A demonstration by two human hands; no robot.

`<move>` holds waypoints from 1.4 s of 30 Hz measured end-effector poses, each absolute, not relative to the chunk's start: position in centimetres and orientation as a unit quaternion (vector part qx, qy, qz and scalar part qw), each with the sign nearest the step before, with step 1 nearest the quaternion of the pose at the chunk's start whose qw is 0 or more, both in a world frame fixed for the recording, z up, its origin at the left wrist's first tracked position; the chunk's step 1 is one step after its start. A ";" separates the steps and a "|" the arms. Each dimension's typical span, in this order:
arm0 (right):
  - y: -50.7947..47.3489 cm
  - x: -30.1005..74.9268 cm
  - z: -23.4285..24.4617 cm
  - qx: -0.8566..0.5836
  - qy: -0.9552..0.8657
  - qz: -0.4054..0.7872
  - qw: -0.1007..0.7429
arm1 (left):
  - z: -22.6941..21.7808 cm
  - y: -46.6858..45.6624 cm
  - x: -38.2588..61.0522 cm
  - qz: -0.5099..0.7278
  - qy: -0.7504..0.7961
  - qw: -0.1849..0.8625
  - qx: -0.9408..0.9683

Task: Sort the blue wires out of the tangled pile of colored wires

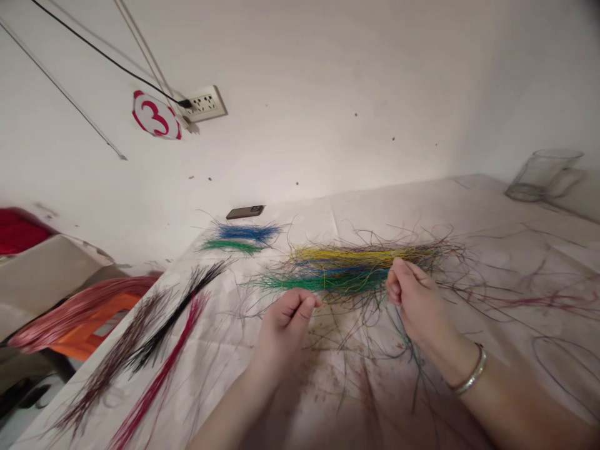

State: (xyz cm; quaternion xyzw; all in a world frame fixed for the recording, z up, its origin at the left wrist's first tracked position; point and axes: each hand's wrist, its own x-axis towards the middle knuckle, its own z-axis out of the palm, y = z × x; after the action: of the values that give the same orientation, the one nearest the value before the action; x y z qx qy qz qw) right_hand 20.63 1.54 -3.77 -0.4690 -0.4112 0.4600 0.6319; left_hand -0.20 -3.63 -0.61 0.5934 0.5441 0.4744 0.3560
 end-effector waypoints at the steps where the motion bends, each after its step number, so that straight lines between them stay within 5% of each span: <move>1: 1.6 20.7 -3.6 -0.464 -0.393 0.469 0.640 | -0.6 -3.5 -0.2 0.507 0.536 0.389 0.552; 10: 1.9 21.3 -3.3 -0.493 -0.390 0.395 0.670 | 0.3 -3.0 -0.2 0.649 0.384 0.575 0.317; 21: 2.5 21.7 -4.2 -0.540 -0.705 0.117 0.446 | -0.7 -2.9 0.1 0.604 0.363 0.669 0.236; 28: 2.5 21.8 -4.8 -0.560 -0.756 0.125 0.315 | -1.1 -2.9 0.4 0.584 0.364 0.689 0.227; 42: -0.2 19.9 -2.8 -0.463 -0.785 0.143 0.386 | -1.8 -3.3 1.3 0.531 0.364 0.732 0.223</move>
State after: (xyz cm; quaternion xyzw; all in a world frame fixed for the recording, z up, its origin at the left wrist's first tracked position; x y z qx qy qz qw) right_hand 19.93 -0.22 -2.84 -0.4635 -0.7849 0.1431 0.3855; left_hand 1.25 -3.30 -1.78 0.2228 0.3641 0.5312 0.7319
